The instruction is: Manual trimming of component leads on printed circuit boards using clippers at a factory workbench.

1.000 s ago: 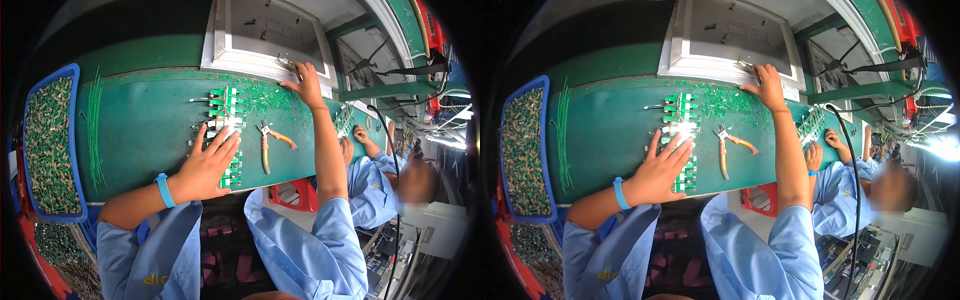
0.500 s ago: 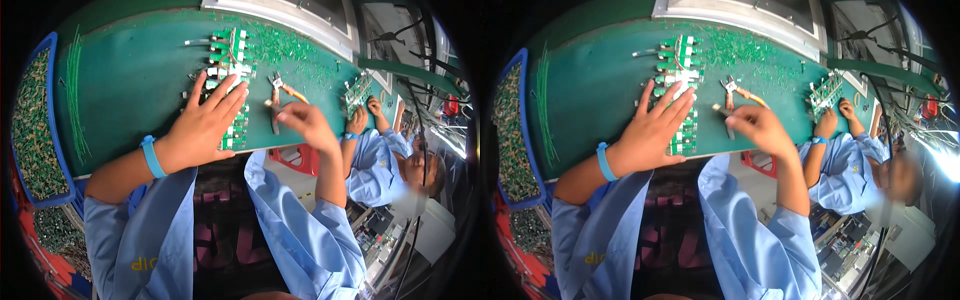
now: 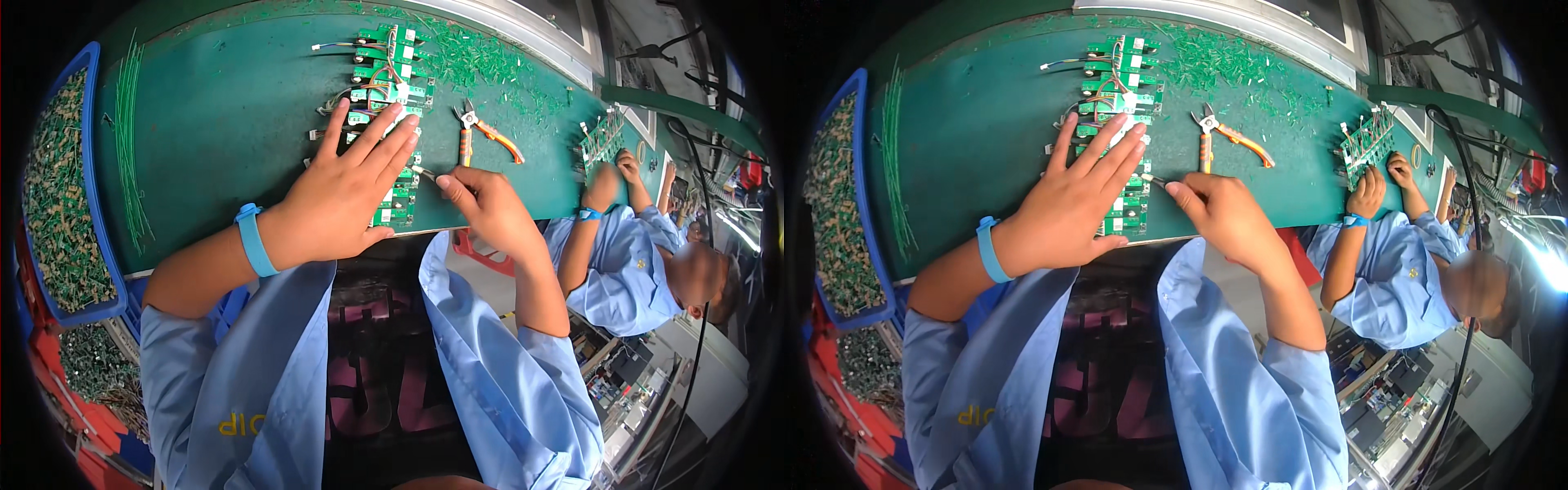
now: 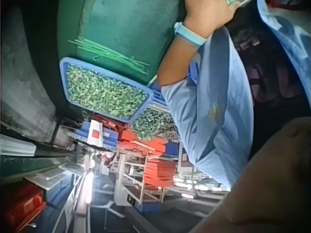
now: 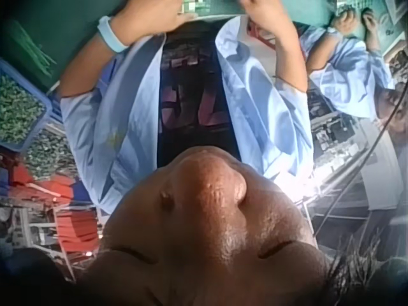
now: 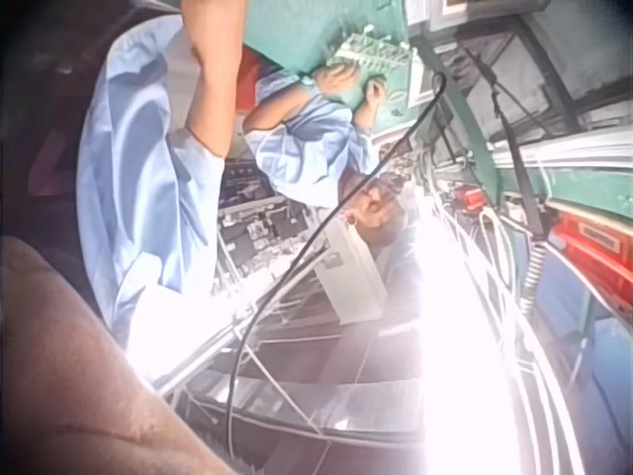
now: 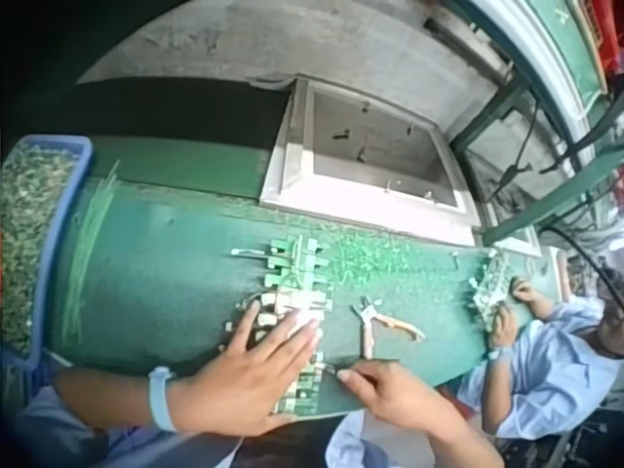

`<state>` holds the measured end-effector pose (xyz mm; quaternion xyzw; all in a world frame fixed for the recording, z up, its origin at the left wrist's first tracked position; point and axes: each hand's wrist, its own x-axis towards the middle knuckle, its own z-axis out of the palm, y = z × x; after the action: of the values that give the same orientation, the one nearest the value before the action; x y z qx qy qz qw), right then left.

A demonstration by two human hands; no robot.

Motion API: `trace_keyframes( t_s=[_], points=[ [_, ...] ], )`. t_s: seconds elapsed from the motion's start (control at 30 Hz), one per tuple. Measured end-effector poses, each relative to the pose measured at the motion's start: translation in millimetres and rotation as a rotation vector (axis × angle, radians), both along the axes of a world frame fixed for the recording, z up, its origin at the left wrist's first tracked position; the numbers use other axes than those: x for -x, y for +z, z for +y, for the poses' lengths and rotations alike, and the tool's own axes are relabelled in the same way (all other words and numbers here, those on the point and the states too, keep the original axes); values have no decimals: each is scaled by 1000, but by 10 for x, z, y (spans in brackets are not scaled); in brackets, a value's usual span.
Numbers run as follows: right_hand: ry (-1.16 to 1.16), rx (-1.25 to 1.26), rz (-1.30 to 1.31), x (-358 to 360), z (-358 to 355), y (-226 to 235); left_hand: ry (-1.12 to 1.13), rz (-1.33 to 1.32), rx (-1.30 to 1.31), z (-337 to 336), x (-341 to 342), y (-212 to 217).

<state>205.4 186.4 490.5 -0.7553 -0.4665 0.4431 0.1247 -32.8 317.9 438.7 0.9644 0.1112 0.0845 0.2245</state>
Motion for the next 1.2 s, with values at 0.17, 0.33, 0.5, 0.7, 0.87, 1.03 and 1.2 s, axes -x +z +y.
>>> trace_keyframes(
  t_s=[0.17,0.33,0.5,0.7,0.87,1.03,1.2],
  points=[
    [252,-117,-667,417,71,299,8,0,-7,3,0,-3],
    [499,114,-496,-142,477,616,30,-9,5,1,34,-60],
    [16,-62,-506,-986,1299,624,1,-57,49,44,1,-28],
    [69,-493,-796,-1851,2058,-108,7,-34,34,25,27,4],
    [121,-480,-1067,-2033,2161,-204,9,-50,26,16,39,-29],
    [-16,-576,-958,-2369,1705,-72,-11,-58,38,64,-15,-16],
    [185,-92,44,-1095,679,384,-3,-52,59,-62,83,-113]
  ],
)
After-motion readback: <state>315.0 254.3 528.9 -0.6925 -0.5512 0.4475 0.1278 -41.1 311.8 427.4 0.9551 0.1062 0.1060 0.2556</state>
